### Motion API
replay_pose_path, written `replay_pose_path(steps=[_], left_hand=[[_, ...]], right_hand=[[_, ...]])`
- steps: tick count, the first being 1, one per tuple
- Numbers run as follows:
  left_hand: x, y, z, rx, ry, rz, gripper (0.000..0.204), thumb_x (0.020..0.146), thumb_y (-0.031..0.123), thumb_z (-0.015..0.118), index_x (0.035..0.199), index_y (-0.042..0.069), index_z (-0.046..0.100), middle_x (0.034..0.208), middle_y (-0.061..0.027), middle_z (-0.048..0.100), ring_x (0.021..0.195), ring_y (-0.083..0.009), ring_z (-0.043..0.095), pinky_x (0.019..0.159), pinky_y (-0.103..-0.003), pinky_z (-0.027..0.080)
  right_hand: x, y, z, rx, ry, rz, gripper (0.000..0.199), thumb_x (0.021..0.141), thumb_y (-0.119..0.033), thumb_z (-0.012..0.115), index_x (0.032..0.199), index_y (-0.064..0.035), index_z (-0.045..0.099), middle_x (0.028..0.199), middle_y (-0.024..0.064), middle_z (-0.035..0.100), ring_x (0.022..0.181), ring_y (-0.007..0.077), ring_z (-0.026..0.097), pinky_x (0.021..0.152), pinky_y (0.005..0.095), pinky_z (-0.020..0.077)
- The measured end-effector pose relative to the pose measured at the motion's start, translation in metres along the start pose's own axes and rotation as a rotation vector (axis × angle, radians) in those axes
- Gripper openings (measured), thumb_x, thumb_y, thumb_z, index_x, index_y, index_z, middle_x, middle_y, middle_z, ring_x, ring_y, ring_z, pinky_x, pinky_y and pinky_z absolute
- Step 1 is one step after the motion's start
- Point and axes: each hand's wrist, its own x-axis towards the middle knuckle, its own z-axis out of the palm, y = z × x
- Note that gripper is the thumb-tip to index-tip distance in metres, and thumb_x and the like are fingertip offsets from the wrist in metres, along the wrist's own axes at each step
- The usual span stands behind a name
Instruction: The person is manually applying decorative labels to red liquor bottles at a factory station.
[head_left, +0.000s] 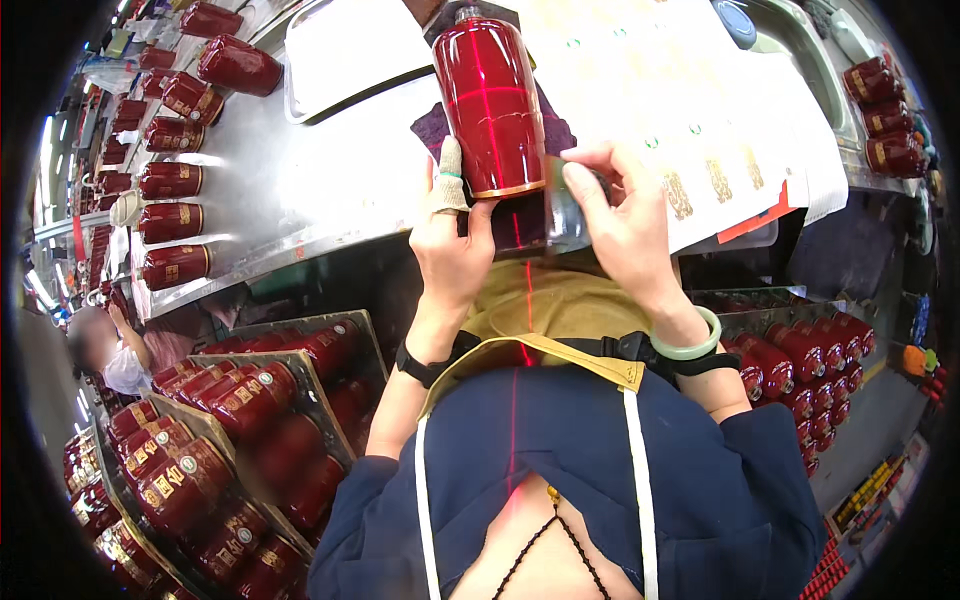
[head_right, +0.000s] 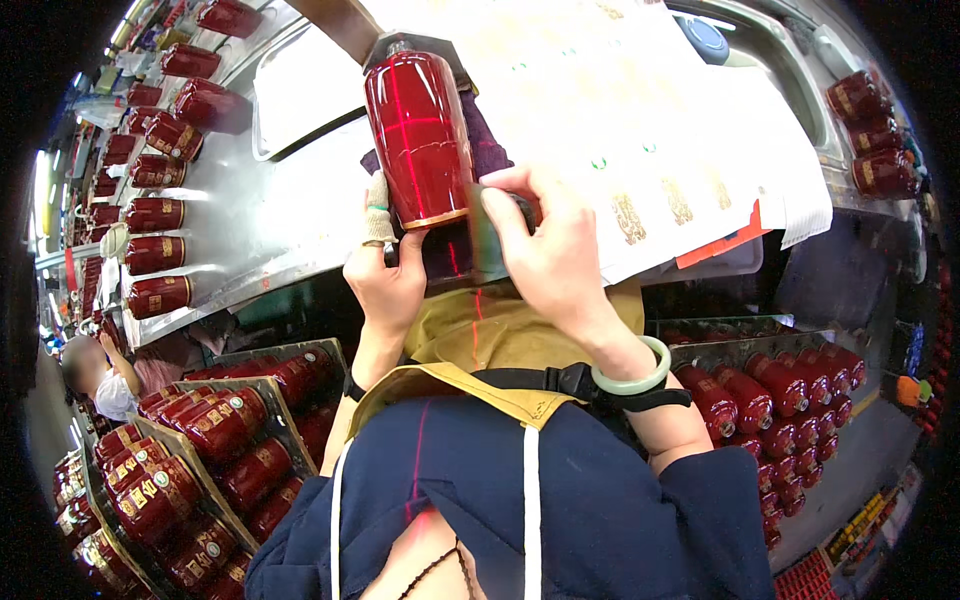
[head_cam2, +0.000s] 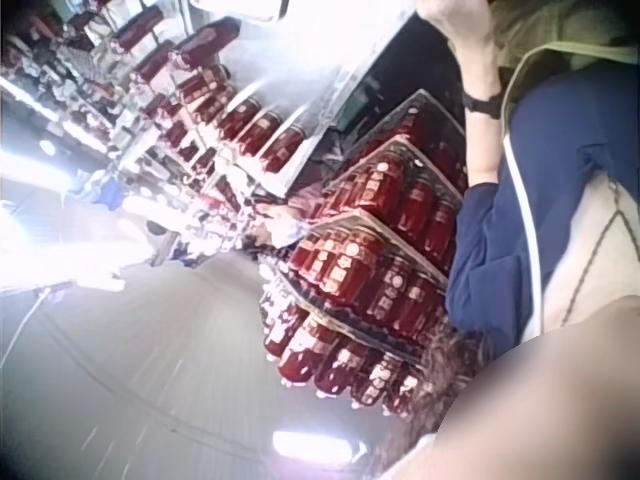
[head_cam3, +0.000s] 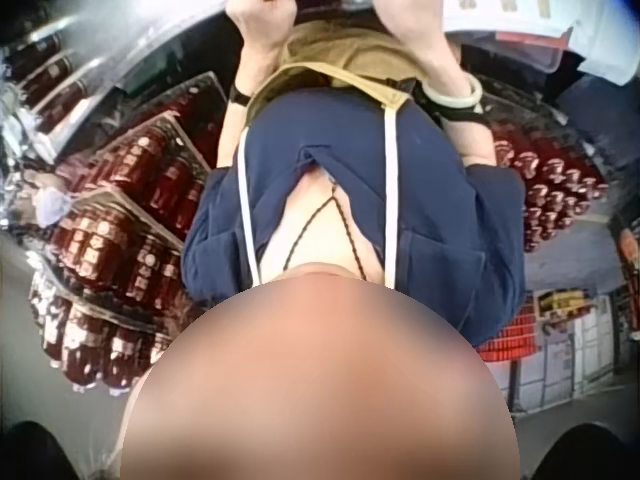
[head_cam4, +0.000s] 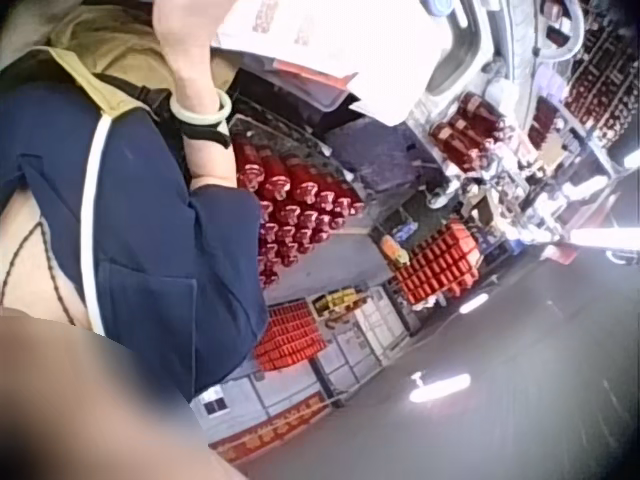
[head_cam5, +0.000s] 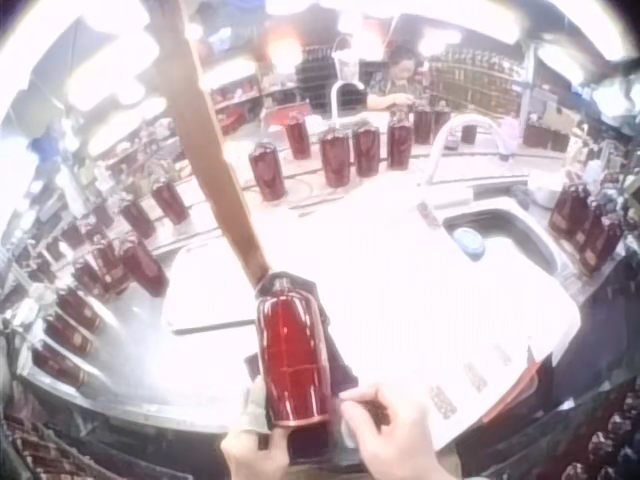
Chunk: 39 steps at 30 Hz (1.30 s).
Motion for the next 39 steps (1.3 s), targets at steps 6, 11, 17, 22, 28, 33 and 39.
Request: replay_pose_path(steps=[6,11,17,22,28,33,39], left_hand=[[-0.001,-0.004,0.000,0.010,-0.009,0.008,0.062,0.086,0.000,0.077,0.144,-0.006,0.055,0.147,-0.0214,0.059,0.138,-0.0456,0.053,0.113,-0.046,0.045],[0.006,0.006,0.001,-0.131,0.009,-0.101,0.070,0.086,0.003,0.079,0.149,-0.005,0.050,0.146,-0.0214,0.060,0.136,-0.0403,0.056,0.113,-0.043,0.044],[0.020,0.001,0.000,-0.143,-0.023,0.002,0.081,0.083,0.006,0.082,0.153,-0.005,0.044,0.148,-0.0200,0.059,0.134,-0.0369,0.059,0.121,-0.049,0.035],[0.013,0.004,-0.002,-0.076,-0.037,0.026,0.077,0.084,0.003,0.080,0.151,-0.008,0.045,0.144,-0.0227,0.060,0.132,-0.0390,0.059,0.123,-0.051,0.032],[0.018,0.007,-0.007,-0.088,-0.071,-0.039,0.078,0.083,0.002,0.082,0.151,-0.007,0.045,0.150,-0.0257,0.054,0.140,-0.0417,0.052,0.114,-0.045,0.043],[0.024,0.012,-0.005,-0.120,-0.012,-0.035,0.081,0.078,0.000,0.084,0.150,-0.005,0.047,0.151,-0.0234,0.054,0.139,-0.0407,0.053,0.116,-0.045,0.042],[0.023,0.003,-0.011,-0.078,-0.105,-0.018,0.082,0.081,0.005,0.083,0.152,-0.005,0.045,0.156,-0.0246,0.048,0.144,-0.0416,0.047,0.119,-0.045,0.037]], right_hand=[[0.001,-0.004,0.002,-0.189,0.069,-0.005,0.011,0.096,-0.006,0.068,0.103,0.0026,0.069,0.094,0.0150,0.073,0.087,0.0210,0.070,0.079,0.0334,0.0540],[0.001,-0.015,0.005,0.060,-0.093,-0.050,0.008,0.095,-0.004,0.069,0.101,0.0019,0.069,0.092,0.0113,0.071,0.087,0.0183,0.069,0.081,0.0327,0.0542],[0.022,0.000,-0.012,-0.226,0.076,0.096,0.013,0.094,-0.008,0.070,0.104,0.0008,0.070,0.093,0.0159,0.072,0.087,0.0257,0.071,0.081,0.0364,0.0532],[0.038,0.012,-0.042,-0.197,-0.119,-0.186,0.017,0.100,-0.005,0.061,0.112,-0.0037,0.072,0.098,0.0119,0.072,0.089,0.0251,0.068,0.083,0.0352,0.0518],[0.083,0.004,-0.074,-0.257,-0.096,-0.161,0.018,0.100,-0.016,0.063,0.107,-0.0013,0.071,0.101,0.0119,0.066,0.094,0.0218,0.063,0.086,0.0345,0.0489],[0.128,0.016,-0.110,-0.724,-0.051,-0.164,0.029,0.096,-0.031,0.072,0.113,-0.0064,0.073,0.101,0.0134,0.062,0.094,0.0284,0.065,0.084,0.0377,0.0515],[0.160,0.044,-0.118,-1.231,-0.085,-0.090,0.034,0.095,-0.016,0.066,0.129,-0.0207,0.071,0.112,0.0107,0.061,0.110,0.0293,0.063,0.087,0.0441,0.0556]])
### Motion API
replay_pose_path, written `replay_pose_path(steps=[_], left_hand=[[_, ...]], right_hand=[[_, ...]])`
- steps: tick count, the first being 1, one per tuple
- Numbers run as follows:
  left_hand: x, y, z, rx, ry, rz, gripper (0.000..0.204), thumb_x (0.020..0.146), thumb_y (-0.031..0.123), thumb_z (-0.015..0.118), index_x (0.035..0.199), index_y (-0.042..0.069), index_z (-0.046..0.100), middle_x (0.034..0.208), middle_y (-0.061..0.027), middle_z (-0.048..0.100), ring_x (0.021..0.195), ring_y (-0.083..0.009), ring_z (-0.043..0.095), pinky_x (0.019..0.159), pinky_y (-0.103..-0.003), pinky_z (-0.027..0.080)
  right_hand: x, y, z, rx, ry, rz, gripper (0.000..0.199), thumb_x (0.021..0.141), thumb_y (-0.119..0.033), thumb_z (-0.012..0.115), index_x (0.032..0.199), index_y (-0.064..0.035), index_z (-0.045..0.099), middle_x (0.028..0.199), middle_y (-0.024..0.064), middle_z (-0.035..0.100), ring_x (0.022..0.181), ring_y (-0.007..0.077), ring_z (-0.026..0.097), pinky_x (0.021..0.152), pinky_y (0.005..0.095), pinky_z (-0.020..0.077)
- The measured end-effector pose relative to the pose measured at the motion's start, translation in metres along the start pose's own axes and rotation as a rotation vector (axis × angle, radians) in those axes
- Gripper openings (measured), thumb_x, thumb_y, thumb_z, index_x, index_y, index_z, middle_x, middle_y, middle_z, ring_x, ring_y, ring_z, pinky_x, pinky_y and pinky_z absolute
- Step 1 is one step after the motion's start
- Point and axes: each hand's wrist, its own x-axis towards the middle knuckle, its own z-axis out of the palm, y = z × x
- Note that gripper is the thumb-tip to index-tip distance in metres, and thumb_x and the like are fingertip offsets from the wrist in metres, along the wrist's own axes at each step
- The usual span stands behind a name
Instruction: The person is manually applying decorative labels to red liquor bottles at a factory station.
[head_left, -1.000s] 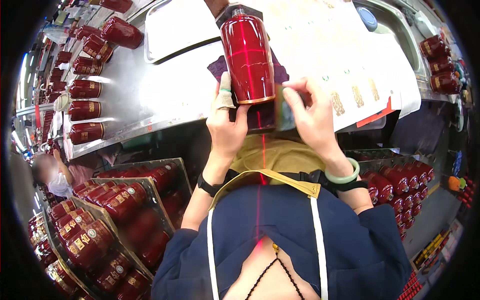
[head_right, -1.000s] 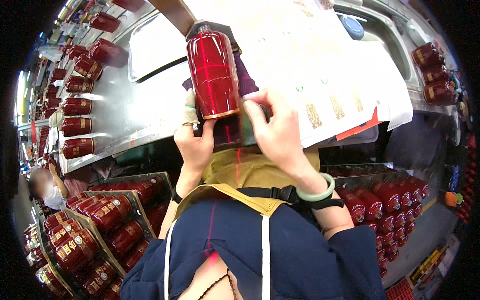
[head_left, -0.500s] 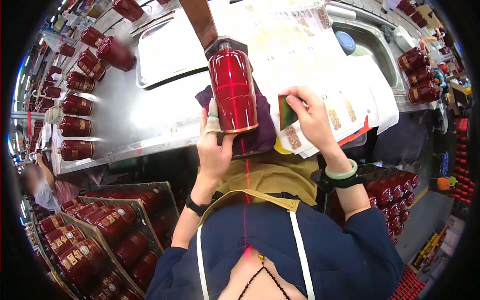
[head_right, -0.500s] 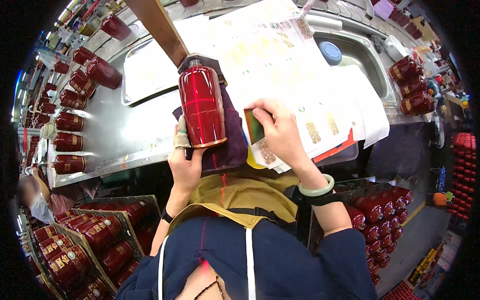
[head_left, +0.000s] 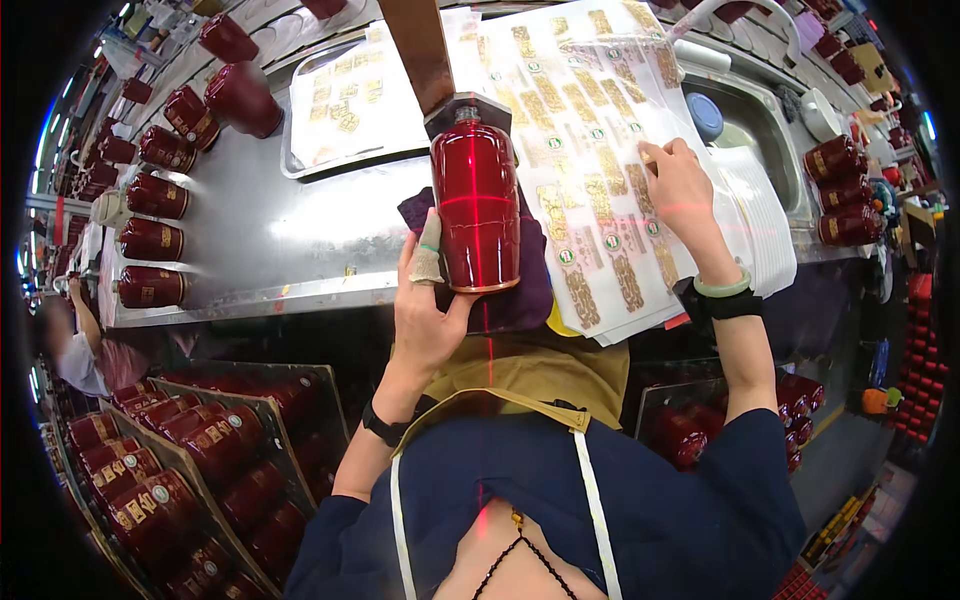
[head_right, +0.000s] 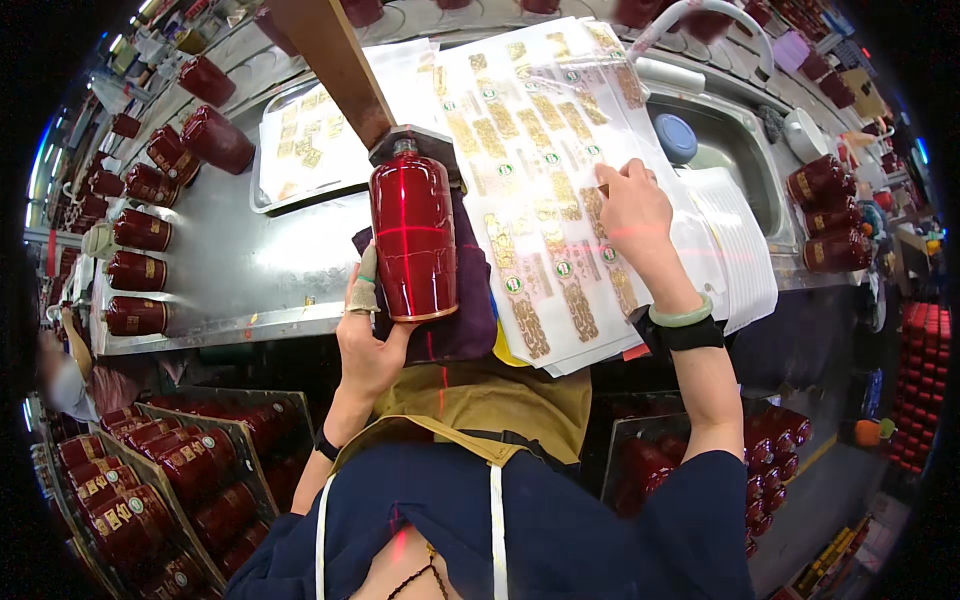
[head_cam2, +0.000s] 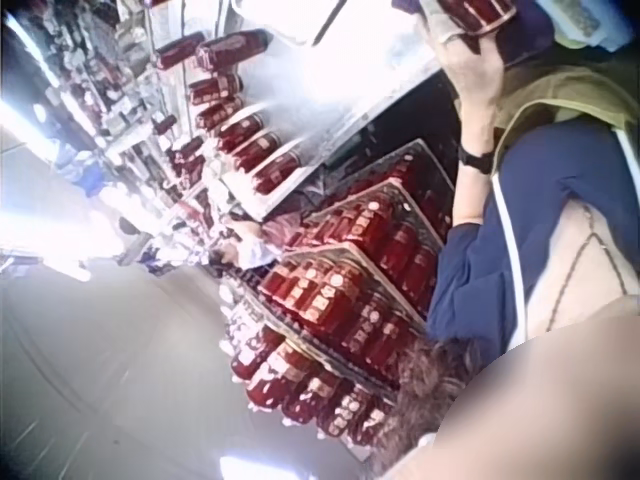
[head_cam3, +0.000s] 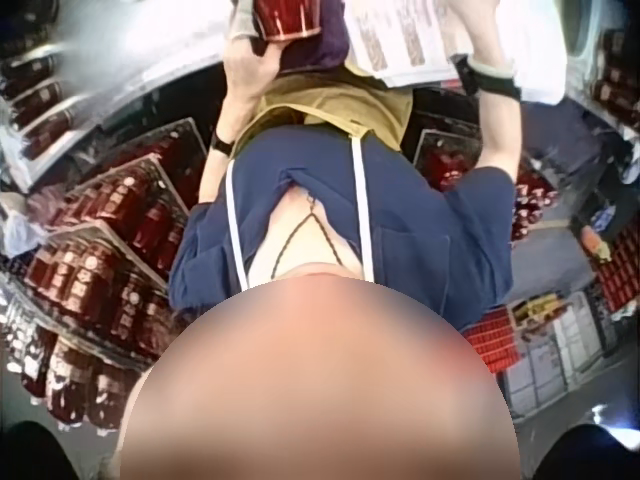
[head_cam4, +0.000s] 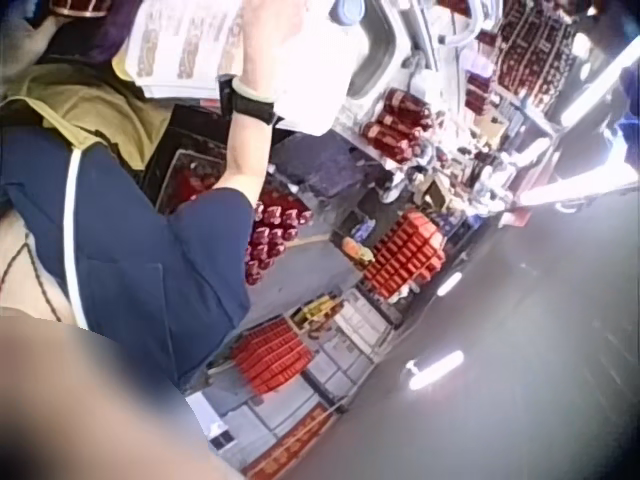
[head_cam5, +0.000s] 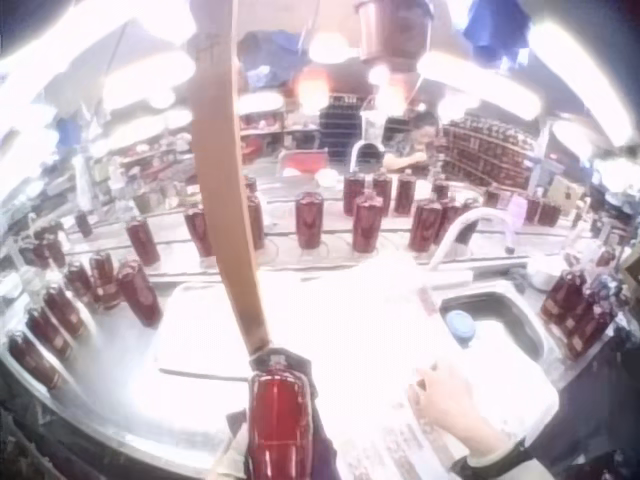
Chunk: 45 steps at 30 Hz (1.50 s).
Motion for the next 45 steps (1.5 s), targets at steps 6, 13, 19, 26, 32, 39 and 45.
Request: replay_pose_path(steps=[6,13,19,26,32,39,45], left_hand=[[-0.004,-0.004,0.001,0.033,-0.037,0.015,0.082,0.084,0.005,0.081,0.154,-0.008,0.040,0.156,-0.0256,0.047,0.143,-0.0413,0.048,0.119,-0.044,0.037],[-0.001,-0.001,0.008,-0.087,-0.002,-0.062,0.074,0.082,0.008,0.077,0.148,-0.005,0.048,0.148,-0.0272,0.053,0.136,-0.0488,0.050,0.120,-0.053,0.034],[-0.007,-0.007,0.017,-0.163,0.113,-0.015,0.076,0.084,0.006,0.071,0.153,-0.005,0.042,0.152,-0.0260,0.049,0.133,-0.0424,0.054,0.120,-0.053,0.034],[-0.012,-0.007,0.017,-0.264,0.034,-0.055,0.078,0.084,0.010,0.072,0.152,-0.007,0.040,0.162,-0.0248,0.036,0.145,-0.0386,0.041,0.121,-0.055,0.032],[-0.013,-0.011,0.019,-0.184,0.000,-0.008,0.095,0.078,0.005,0.072,0.159,-0.009,0.025,0.155,-0.0251,0.042,0.143,-0.0380,0.043,0.123,-0.051,0.029],[-0.014,-0.011,0.021,-0.226,0.016,-0.048,0.097,0.082,0.009,0.073,0.162,-0.007,0.020,0.155,-0.0243,0.044,0.139,-0.0381,0.048,0.122,-0.052,0.029],[-0.014,-0.013,0.025,-0.248,0.036,-0.041,0.096,0.081,0.011,0.075,0.161,-0.007,0.024,0.158,-0.0240,0.041,0.137,-0.0389,0.049,0.122,-0.051,0.031]], right_hand=[[0.026,0.021,0.010,-0.031,0.127,-0.239,0.032,0.093,-0.013,0.064,0.121,-0.0218,0.076,0.116,0.0128,0.064,0.106,0.0332,0.066,0.087,0.0432,0.0553],[0.062,0.086,0.018,0.368,0.073,-0.223,0.029,0.090,-0.026,0.075,0.098,0.0012,0.075,0.075,0.0145,0.067,0.070,0.0277,0.068,0.068,0.0382,0.0517],[0.116,0.138,0.065,0.405,-0.112,0.128,0.042,0.089,-0.039,0.081,0.087,-0.0002,0.065,0.075,0.0069,0.062,0.069,0.0166,0.057,0.066,0.0334,0.0475],[0.152,0.180,0.053,0.379,-0.225,-0.006,0.050,0.093,-0.042,0.078,0.108,0.0047,0.066,0.098,0.0110,0.066,0.089,0.0191,0.058,0.080,0.0322,0.0477],[0.143,0.176,0.020,0.416,-0.406,0.170,0.044,0.096,-0.040,0.075,0.100,0.0037,0.071,0.080,0.0084,0.064,0.071,0.0149,0.053,0.064,0.0317,0.0416],[0.130,0.178,-0.027,0.426,-0.568,0.183,0.042,0.098,-0.039,0.073,0.094,0.0033,0.075,0.065,0.0062,0.063,0.056,0.0132,0.049,0.051,0.0326,0.0377],[0.130,0.195,-0.033,0.157,-0.359,-0.018,0.050,0.097,-0.041,0.070,0.080,0.0054,0.076,0.063,0.0106,0.068,0.055,0.0197,0.058,0.054,0.0373,0.0430]])
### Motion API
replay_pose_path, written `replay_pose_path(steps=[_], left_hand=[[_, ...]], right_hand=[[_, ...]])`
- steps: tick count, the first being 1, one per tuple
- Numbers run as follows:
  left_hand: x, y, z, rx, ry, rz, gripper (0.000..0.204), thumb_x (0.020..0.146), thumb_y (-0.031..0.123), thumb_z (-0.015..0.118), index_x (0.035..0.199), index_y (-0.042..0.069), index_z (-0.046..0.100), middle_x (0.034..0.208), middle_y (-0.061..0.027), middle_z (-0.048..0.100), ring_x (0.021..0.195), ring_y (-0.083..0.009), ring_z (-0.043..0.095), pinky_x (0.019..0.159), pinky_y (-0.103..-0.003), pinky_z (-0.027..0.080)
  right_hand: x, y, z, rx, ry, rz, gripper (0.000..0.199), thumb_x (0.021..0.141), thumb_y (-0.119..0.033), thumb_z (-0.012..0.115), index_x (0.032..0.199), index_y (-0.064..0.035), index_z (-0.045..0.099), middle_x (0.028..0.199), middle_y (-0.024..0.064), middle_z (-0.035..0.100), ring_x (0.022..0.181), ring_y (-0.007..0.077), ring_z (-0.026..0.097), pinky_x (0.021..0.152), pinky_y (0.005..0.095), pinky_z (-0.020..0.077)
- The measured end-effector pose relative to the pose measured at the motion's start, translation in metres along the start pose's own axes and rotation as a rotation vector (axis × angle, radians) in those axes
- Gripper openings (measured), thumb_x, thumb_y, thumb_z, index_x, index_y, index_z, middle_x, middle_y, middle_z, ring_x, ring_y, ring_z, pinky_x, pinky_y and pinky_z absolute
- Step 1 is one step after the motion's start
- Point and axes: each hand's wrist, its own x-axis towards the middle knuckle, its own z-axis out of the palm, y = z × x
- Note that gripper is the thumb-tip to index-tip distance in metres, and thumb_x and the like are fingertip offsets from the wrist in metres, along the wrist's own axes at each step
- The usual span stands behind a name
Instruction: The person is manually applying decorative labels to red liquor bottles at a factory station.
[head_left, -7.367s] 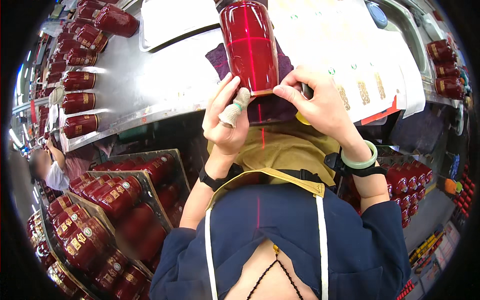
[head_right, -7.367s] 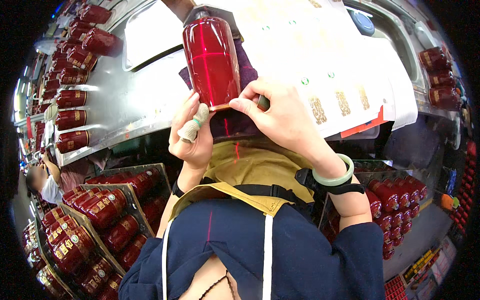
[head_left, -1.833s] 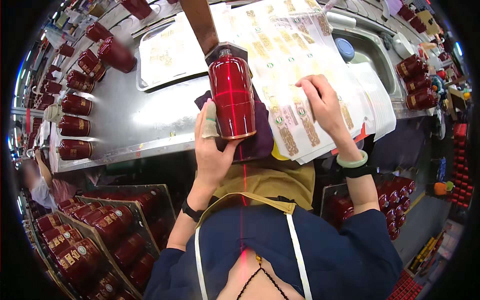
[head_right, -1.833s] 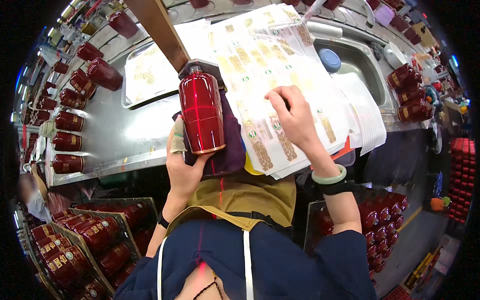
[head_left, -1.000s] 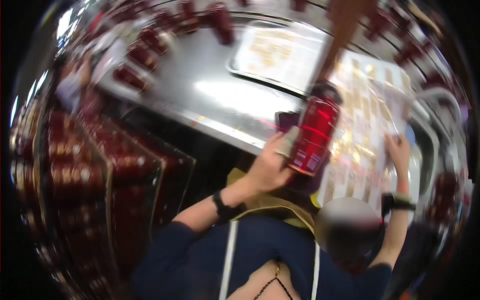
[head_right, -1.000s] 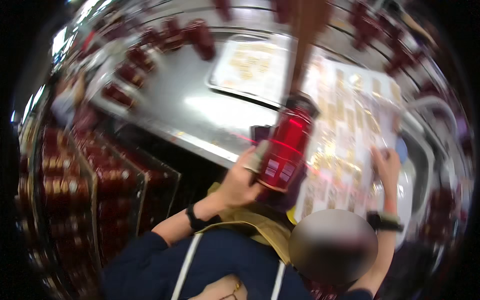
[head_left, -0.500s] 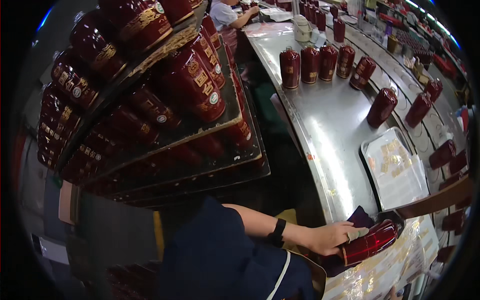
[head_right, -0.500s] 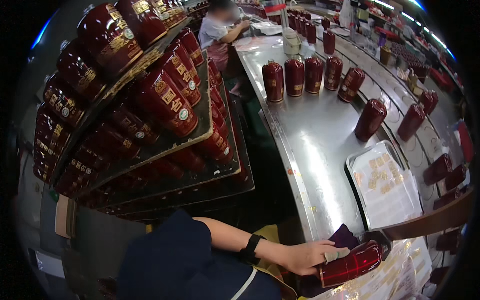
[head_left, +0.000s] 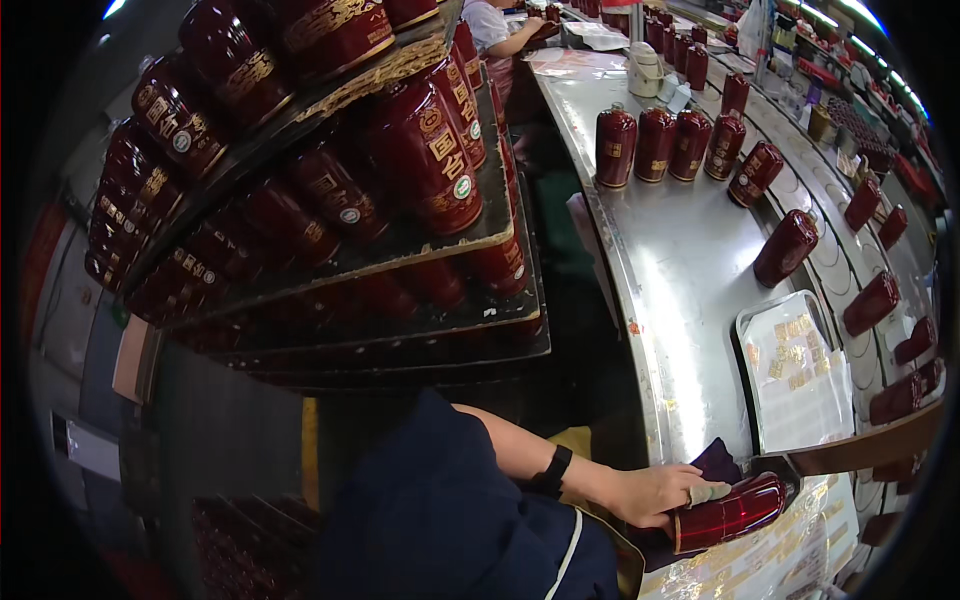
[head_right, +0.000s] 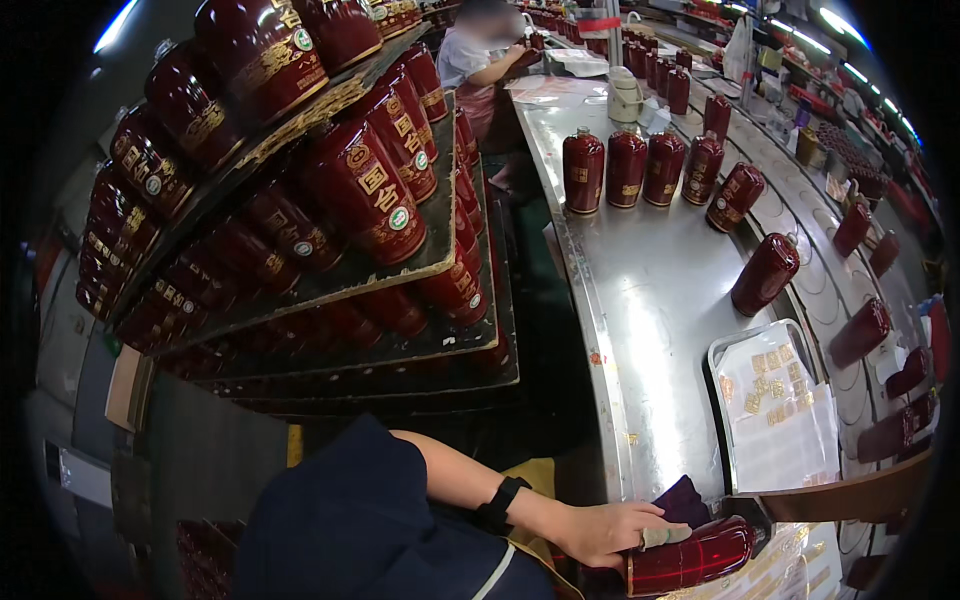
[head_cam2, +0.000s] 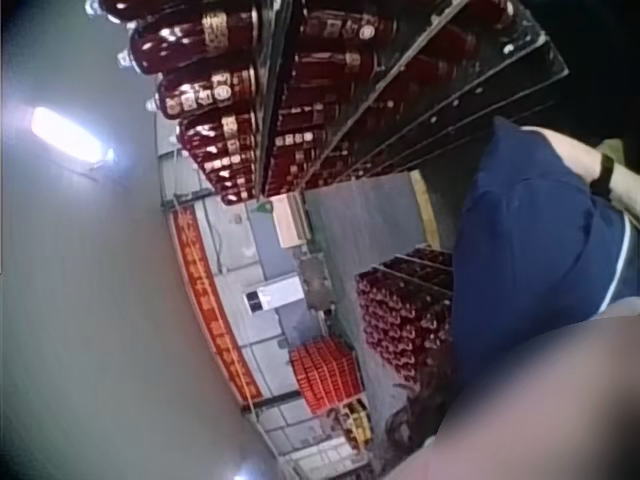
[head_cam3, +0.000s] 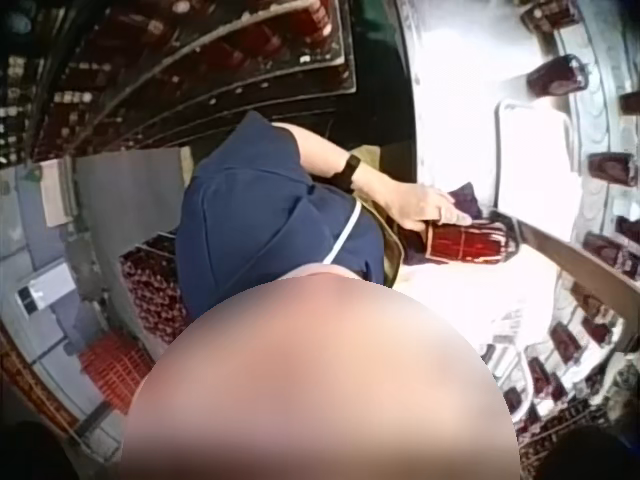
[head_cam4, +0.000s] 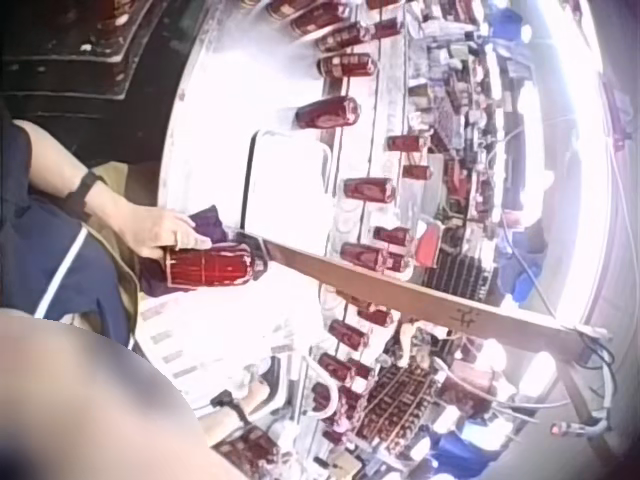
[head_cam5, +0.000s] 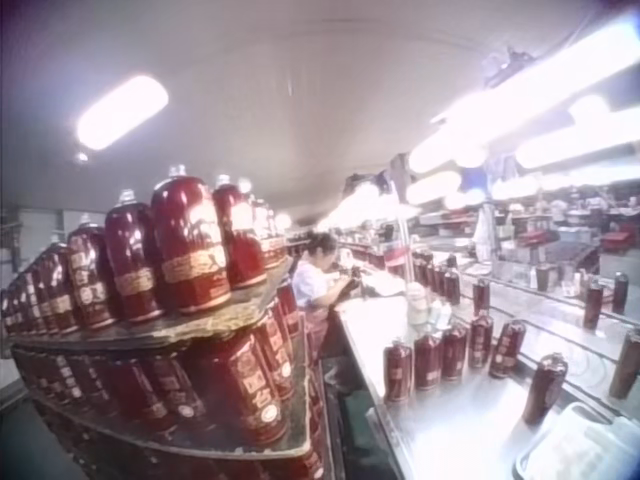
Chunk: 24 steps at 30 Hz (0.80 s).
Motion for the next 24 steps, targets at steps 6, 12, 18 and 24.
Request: replay_pose_path(steps=[6,12,18,24], left_hand=[[-0.001,0.000,0.002,0.089,0.061,0.066,0.096,0.080,0.011,0.076,0.160,-0.008,0.025,0.149,-0.0242,0.047,0.131,-0.0388,0.051,0.118,-0.048,0.034],[0.000,-0.001,0.006,0.075,0.108,0.091,0.098,0.078,0.011,0.077,0.159,-0.009,0.026,0.143,-0.0249,0.053,0.130,-0.0390,0.053,0.116,-0.045,0.036],[0.000,-0.006,0.009,0.029,0.050,0.052,0.098,0.079,0.011,0.076,0.160,-0.008,0.024,0.157,-0.0259,0.042,0.140,-0.0391,0.047,0.121,-0.051,0.033],[0.002,-0.010,0.018,0.075,0.162,0.130,0.097,0.073,0.014,0.079,0.154,-0.013,0.031,0.141,-0.0275,0.053,0.123,-0.0403,0.055,0.111,-0.045,0.041]], right_hand=[[0.028,0.033,0.015,-0.551,0.009,0.015,0.055,0.095,-0.049,0.063,0.082,0.0035,0.076,0.078,0.0226,0.073,0.072,0.0340,0.072,0.067,0.0466,0.0528],[-0.001,-0.022,0.006,-0.197,0.185,-0.046,0.051,0.095,-0.044,0.064,0.084,0.0045,0.075,0.078,0.0223,0.073,0.072,0.0328,0.070,0.067,0.0458,0.0526],[-0.062,-0.132,-0.002,0.052,0.273,-0.163,0.044,0.096,-0.036,0.066,0.085,0.0061,0.074,0.076,0.0195,0.072,0.069,0.0285,0.066,0.064,0.0431,0.0504],[-0.103,-0.194,-0.002,0.188,0.273,-0.250,0.038,0.096,-0.029,0.068,0.087,0.0077,0.073,0.073,0.0167,0.071,0.066,0.0242,0.061,0.062,0.0403,0.0483]])
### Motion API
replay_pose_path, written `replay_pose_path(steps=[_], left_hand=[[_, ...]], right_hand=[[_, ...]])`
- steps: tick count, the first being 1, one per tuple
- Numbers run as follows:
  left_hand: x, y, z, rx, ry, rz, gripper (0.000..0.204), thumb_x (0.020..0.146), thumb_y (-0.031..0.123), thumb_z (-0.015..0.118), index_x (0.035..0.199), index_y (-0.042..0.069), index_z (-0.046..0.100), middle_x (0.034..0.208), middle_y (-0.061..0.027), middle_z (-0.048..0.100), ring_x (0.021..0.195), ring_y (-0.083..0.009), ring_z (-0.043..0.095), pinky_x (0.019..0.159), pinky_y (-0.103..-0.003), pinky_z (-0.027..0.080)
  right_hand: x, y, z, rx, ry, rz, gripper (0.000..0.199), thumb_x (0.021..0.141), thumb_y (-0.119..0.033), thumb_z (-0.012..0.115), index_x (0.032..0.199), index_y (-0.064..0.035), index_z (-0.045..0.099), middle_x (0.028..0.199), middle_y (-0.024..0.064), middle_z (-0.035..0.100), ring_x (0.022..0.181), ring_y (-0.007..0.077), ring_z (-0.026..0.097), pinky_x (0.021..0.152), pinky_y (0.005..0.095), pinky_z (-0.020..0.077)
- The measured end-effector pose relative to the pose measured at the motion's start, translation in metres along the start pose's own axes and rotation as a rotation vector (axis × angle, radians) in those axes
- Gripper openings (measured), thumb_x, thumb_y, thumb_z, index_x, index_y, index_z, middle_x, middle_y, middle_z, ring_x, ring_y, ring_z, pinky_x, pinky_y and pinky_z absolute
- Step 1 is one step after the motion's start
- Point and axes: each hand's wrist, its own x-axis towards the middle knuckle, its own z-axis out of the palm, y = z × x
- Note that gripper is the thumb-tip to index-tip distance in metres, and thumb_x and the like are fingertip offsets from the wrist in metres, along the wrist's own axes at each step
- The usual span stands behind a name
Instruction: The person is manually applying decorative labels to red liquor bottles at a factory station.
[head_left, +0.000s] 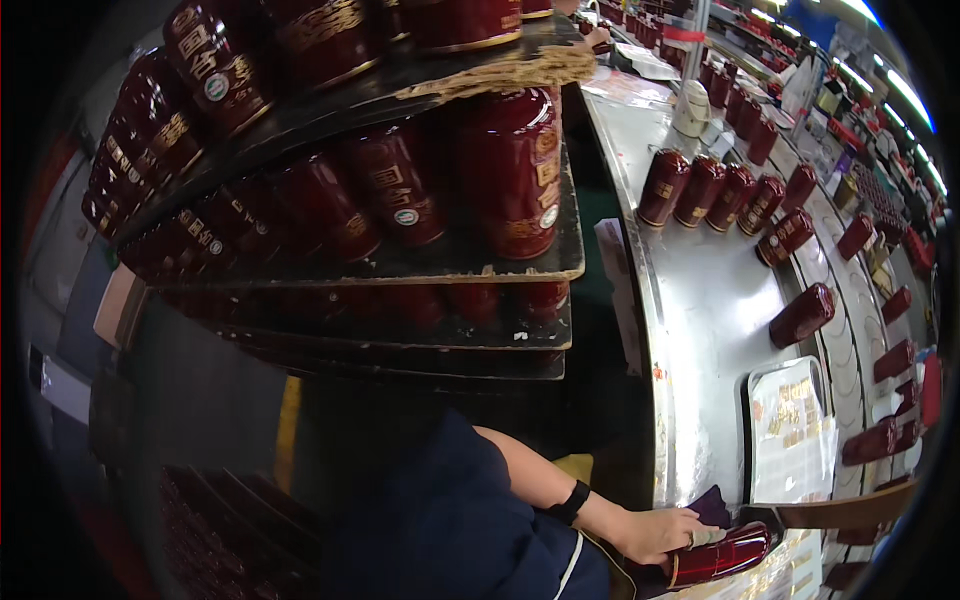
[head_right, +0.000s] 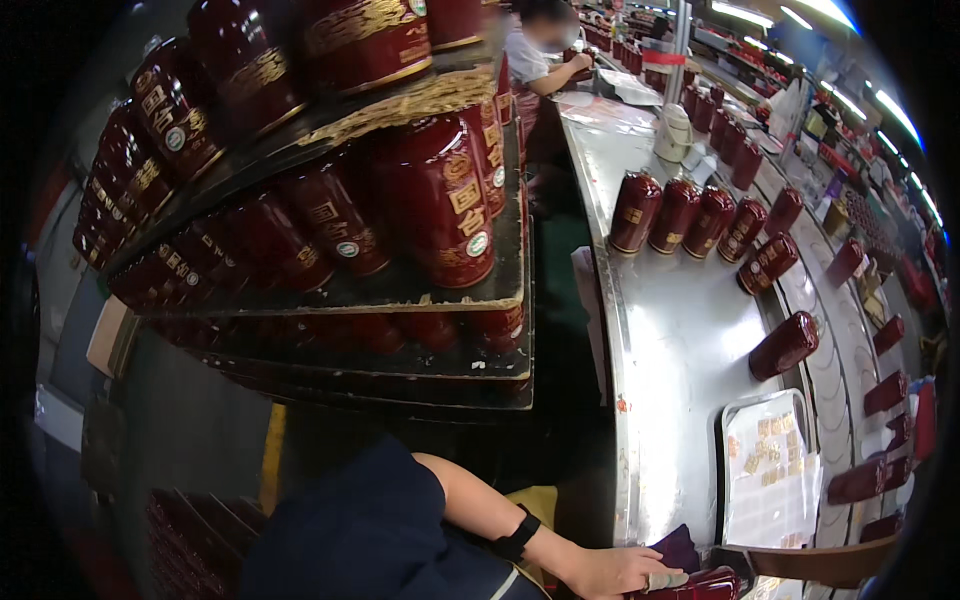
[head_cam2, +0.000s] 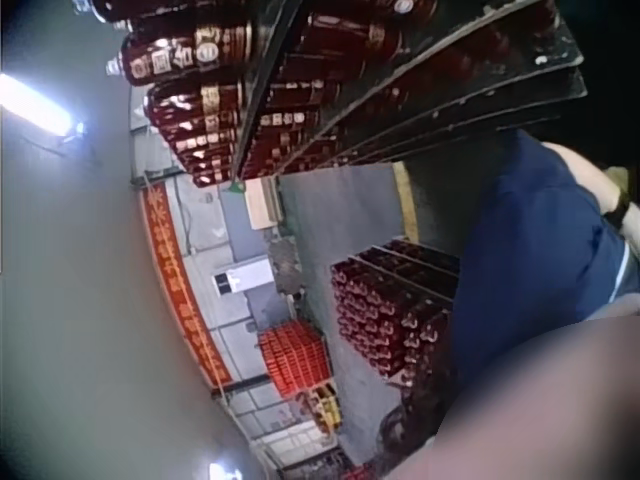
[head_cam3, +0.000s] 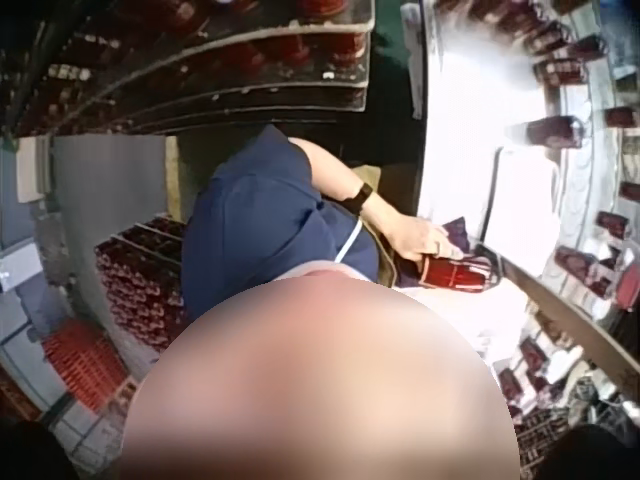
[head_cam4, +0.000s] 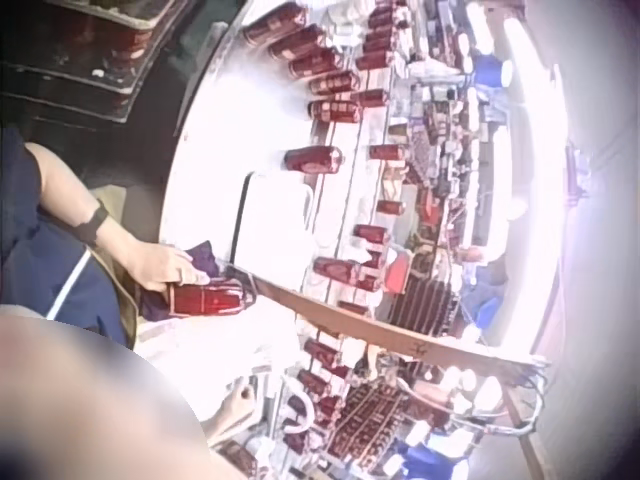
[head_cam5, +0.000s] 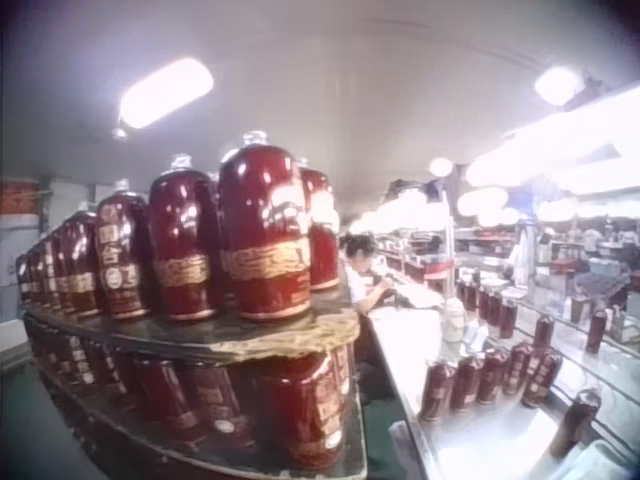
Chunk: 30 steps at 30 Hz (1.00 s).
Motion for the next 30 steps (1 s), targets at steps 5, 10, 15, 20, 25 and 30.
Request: replay_pose_path(steps=[5,10,15,20,25,30], left_hand=[[-0.004,-0.009,0.008,0.098,-0.046,0.044,0.081,0.075,0.018,0.079,0.142,-0.014,0.048,0.155,-0.0306,0.043,0.137,-0.0393,0.049,0.119,-0.047,0.034],[-0.002,-0.013,0.014,0.090,-0.130,-0.048,0.086,0.078,0.028,0.084,0.141,-0.017,0.047,0.156,-0.0325,0.041,0.139,-0.0382,0.048,0.122,-0.047,0.030],[0.005,-0.001,0.004,0.095,-0.090,-0.019,0.091,0.077,0.029,0.085,0.143,-0.017,0.043,0.154,-0.0325,0.043,0.138,-0.0377,0.049,0.120,-0.047,0.032],[0.007,0.015,-0.011,0.055,0.107,0.019,0.044,0.091,0.022,0.065,0.128,-0.001,0.063,0.136,-0.0201,0.065,0.124,-0.0360,0.062,0.100,-0.051,0.050],[0.005,0.018,-0.013,0.027,0.078,0.013,0.046,0.090,0.022,0.062,0.131,0.001,0.060,0.141,-0.0191,0.062,0.135,-0.0353,0.056,0.103,-0.056,0.047],[0.003,0.015,-0.008,0.011,0.076,0.025,0.047,0.090,0.023,0.063,0.131,0.000,0.059,0.144,-0.0190,0.060,0.137,-0.0357,0.054,0.105,-0.057,0.045]], right_hand=[[-0.016,-0.042,0.002,0.068,-0.005,-0.051,0.034,0.097,-0.024,0.069,0.088,0.0088,0.072,0.071,0.0148,0.069,0.064,0.0211,0.058,0.060,0.0384,0.0468],[-0.026,-0.078,0.007,0.072,0.001,-0.163,0.033,0.098,-0.022,0.068,0.088,0.0090,0.071,0.071,0.0148,0.068,0.065,0.0199,0.056,0.062,0.0383,0.0470],[-0.040,-0.100,0.014,0.142,0.025,-0.202,0.033,0.100,-0.021,0.067,0.087,0.0094,0.070,0.071,0.0140,0.067,0.066,0.0192,0.055,0.064,0.0381,0.0474],[-0.054,-0.113,0.021,0.164,-0.026,-0.090,0.033,0.102,-0.023,0.065,0.094,0.0083,0.071,0.080,0.0127,0.069,0.072,0.0197,0.056,0.068,0.0376,0.0480],[-0.053,-0.115,0.027,0.183,-0.045,0.004,0.035,0.102,-0.027,0.064,0.099,0.0069,0.071,0.088,0.0128,0.070,0.079,0.0198,0.058,0.073,0.0377,0.0478],[-0.044,-0.103,0.034,0.049,-0.085,0.044,0.041,0.101,-0.034,0.066,0.098,0.0067,0.071,0.089,0.0130,0.069,0.080,0.0212,0.056,0.074,0.0384,0.0468]])
